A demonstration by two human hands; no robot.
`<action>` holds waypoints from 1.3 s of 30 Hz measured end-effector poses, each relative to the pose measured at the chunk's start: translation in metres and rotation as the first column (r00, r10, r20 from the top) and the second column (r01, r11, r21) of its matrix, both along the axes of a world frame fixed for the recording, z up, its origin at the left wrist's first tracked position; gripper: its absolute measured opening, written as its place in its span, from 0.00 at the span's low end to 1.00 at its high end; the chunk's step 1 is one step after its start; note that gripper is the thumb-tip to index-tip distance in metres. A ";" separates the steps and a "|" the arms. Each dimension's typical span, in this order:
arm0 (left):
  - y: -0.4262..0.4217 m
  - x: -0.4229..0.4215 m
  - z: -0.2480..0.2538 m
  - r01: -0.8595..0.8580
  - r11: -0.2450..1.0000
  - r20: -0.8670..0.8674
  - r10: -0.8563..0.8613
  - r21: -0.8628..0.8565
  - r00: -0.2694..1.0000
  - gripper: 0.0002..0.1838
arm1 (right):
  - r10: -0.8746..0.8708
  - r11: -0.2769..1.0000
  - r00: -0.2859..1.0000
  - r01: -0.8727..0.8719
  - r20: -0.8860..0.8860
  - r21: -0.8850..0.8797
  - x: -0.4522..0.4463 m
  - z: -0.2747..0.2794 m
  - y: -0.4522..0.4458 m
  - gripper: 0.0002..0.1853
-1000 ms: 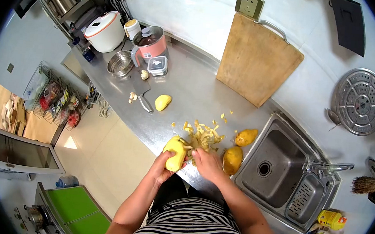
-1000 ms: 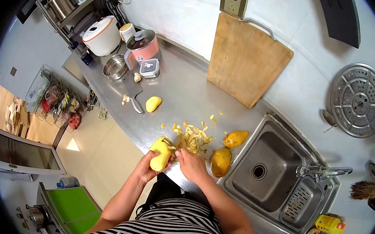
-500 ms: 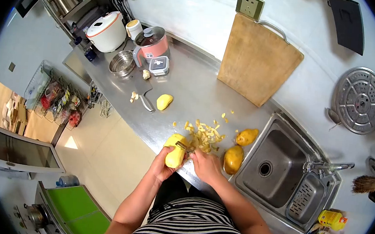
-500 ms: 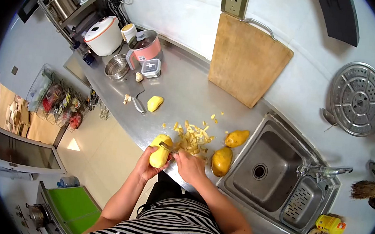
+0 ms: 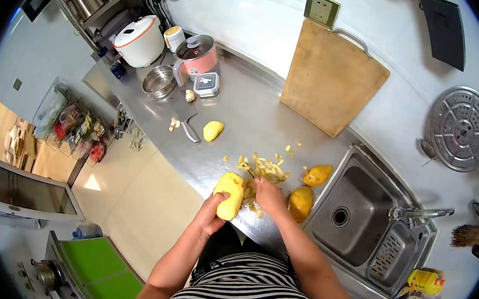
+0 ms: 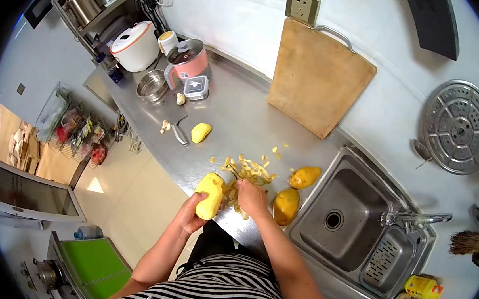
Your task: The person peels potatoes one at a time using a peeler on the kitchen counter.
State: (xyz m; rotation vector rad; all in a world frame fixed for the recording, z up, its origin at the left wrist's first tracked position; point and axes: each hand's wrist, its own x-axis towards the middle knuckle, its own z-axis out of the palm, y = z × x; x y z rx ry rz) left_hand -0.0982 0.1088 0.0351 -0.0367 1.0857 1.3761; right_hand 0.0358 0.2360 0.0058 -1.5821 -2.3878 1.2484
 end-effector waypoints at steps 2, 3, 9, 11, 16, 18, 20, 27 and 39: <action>0.000 -0.002 -0.007 -0.022 0.999 0.087 0.024 -0.030 0.996 0.28 | 0.037 0.994 0.997 -0.030 -0.065 0.105 0.007 -0.002 -0.005 0.21; 0.003 -0.001 -0.007 -0.034 0.998 0.168 0.044 -0.060 0.985 0.27 | 0.035 0.994 0.998 -0.029 -0.058 0.108 0.010 0.001 -0.008 0.21; 0.008 -0.003 0.000 -0.037 0.999 0.253 0.045 -0.038 0.966 0.28 | 0.151 0.974 0.986 -0.135 -0.076 0.185 0.016 0.032 -0.035 0.18; 0.009 0.001 0.002 -0.027 0.999 0.194 0.035 -0.046 0.980 0.29 | 0.115 0.986 0.991 -0.105 -0.069 0.127 0.015 0.016 -0.020 0.19; 0.008 0.005 0.001 -0.020 1.000 0.260 0.020 -0.003 0.965 0.30 | -0.031 0.997 0.995 0.037 -0.094 0.071 0.016 -0.016 -0.002 0.22; 0.010 0.002 -0.001 -0.065 0.998 0.324 0.061 0.003 0.944 0.30 | 0.013 0.997 0.988 -0.002 -0.156 0.073 0.019 -0.004 -0.010 0.22; 0.012 -0.001 0.003 -0.074 0.997 0.330 0.070 -0.001 0.942 0.29 | 0.075 0.997 0.981 -0.074 -0.181 0.010 0.018 0.026 -0.026 0.20; 0.008 0.010 0.001 -0.047 0.998 0.268 0.053 -0.029 0.962 0.30 | -0.036 0.999 0.997 0.037 0.070 -0.021 0.008 -0.001 0.001 0.21; 0.013 0.007 0.004 -0.012 0.998 0.409 -0.014 0.061 0.912 0.31 | -0.596 0.573 0.626 -0.108 -0.503 -0.813 0.007 0.010 -0.008 0.20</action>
